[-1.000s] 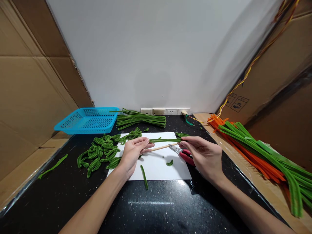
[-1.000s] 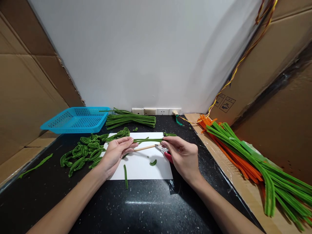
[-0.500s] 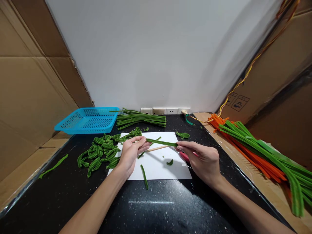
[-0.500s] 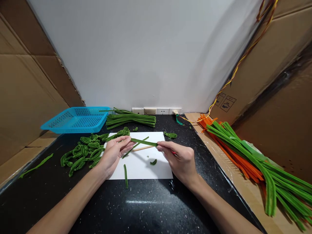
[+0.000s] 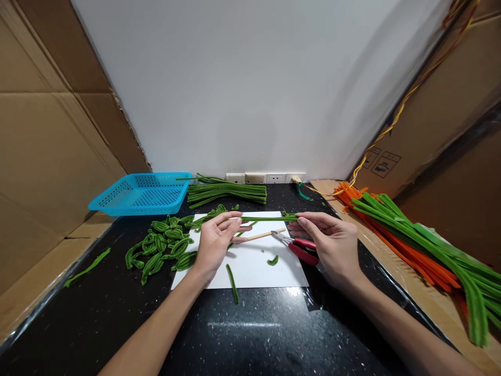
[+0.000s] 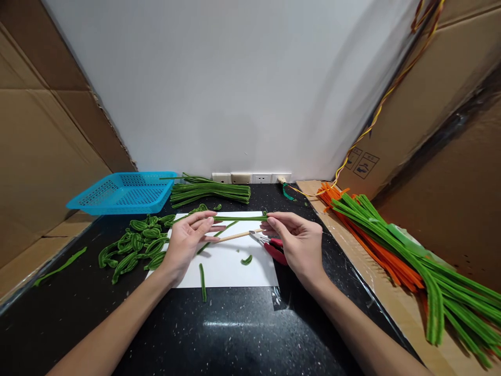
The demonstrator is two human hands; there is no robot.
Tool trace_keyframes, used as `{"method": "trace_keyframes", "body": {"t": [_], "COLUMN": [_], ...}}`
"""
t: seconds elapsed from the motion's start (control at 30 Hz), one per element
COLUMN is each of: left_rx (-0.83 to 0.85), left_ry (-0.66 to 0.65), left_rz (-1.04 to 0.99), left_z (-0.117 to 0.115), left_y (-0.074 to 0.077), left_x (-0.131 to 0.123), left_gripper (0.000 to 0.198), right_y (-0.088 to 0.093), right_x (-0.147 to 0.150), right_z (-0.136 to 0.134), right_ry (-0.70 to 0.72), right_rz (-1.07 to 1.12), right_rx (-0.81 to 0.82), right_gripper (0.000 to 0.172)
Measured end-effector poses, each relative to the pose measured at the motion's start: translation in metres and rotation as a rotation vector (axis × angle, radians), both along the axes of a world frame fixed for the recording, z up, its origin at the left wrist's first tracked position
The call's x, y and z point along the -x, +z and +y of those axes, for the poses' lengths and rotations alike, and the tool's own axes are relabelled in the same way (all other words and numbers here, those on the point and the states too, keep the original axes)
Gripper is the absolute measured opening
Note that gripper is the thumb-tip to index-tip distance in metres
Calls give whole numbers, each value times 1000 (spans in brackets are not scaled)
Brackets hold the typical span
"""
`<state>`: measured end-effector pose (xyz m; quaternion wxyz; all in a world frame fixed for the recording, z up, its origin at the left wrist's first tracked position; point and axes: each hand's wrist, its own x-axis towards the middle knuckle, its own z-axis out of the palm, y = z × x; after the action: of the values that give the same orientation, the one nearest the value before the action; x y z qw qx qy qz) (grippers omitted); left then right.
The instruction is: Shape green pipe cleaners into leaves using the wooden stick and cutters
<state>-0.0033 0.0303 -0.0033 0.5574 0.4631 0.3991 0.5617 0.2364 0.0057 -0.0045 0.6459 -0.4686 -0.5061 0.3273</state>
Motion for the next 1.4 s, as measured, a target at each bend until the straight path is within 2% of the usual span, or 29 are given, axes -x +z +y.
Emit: {"method": "trace_keyframes", "body": {"t": [0.1, 0.33, 0.67, 1.07, 1.2, 1.4], "left_rx": [-80, -201, -111, -97, -44, -7], "left_ry": [16, 80, 52, -15, -93, -163], "left_rz": [87, 133, 83, 43, -17, -87], "left_z": [-2, -8, -3, -4, -5, -8], "left_y": [-3, 0, -1, -1, 0, -1], "left_x": [-1, -3, -3, 0, -1, -5], "left_gripper": [39, 21, 29, 34, 34, 30], "right_y": [1, 0, 1, 0, 1, 4], "right_x": [0, -1, -1, -4, -1, 9], "right_z": [1, 2, 2, 1, 1, -5], "right_ry": [11, 17, 18, 117, 198, 409], "right_rz": [20, 44, 72, 42, 49, -10], "right_rx": [2, 15, 51, 61, 54, 138], "right_gripper": [26, 27, 27, 25, 21, 22]}}
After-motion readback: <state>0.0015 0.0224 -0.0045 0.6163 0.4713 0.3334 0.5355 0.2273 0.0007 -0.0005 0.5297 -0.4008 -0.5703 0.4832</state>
